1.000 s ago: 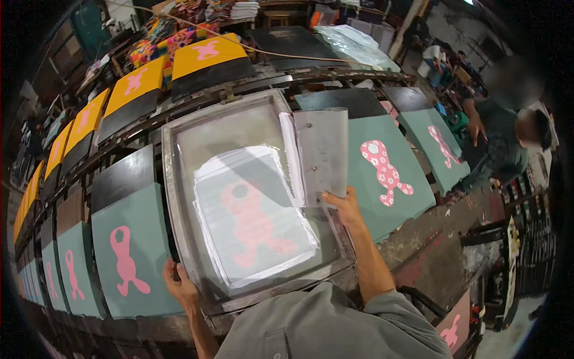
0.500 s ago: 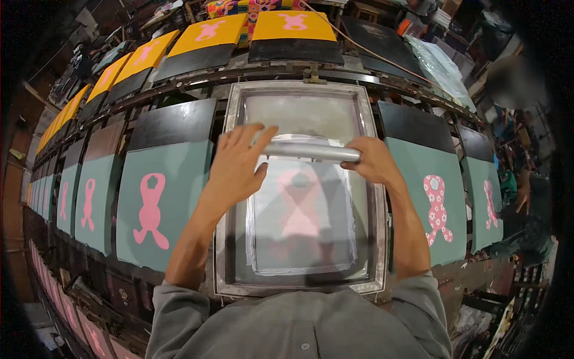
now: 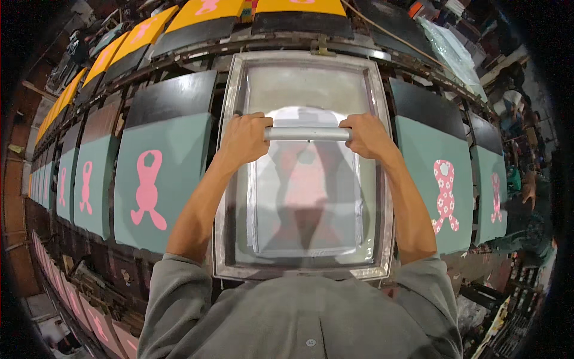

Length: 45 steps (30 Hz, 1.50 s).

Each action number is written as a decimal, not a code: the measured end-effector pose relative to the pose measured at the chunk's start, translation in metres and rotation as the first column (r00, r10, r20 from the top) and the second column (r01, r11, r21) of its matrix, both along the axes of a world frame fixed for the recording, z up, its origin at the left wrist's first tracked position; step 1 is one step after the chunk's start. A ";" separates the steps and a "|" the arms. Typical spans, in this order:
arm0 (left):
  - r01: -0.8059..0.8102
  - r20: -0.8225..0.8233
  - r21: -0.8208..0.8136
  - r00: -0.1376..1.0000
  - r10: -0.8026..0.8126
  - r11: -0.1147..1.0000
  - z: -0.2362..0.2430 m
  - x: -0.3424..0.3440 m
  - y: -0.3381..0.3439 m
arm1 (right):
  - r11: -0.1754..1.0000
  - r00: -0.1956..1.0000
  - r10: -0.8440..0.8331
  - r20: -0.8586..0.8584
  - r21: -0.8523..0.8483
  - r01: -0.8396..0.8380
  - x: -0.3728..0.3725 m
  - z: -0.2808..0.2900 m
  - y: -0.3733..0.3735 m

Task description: Manually applying white ink using a squeegee over a bunny stencil on multiple green fabric panels.

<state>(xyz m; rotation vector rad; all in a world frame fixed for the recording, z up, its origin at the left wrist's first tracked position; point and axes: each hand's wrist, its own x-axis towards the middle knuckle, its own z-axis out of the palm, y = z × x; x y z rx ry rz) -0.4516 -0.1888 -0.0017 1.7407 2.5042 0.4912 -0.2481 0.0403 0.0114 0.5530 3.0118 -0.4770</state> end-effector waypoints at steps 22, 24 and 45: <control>0.038 0.162 -0.071 0.986 -0.026 0.997 0.034 0.156 -0.154 | 0.987 0.998 0.069 -0.016 -0.143 -0.070 0.161 0.021 -0.150; 0.056 0.119 -0.085 0.992 -0.046 0.995 0.036 0.135 -0.135 | 0.991 0.997 0.077 -0.025 -0.108 -0.079 0.141 0.026 -0.130; -0.092 0.117 -0.018 0.989 0.093 0.996 0.012 0.020 -0.015 | 0.994 0.999 -0.005 0.033 -0.109 0.009 0.013 0.009 -0.016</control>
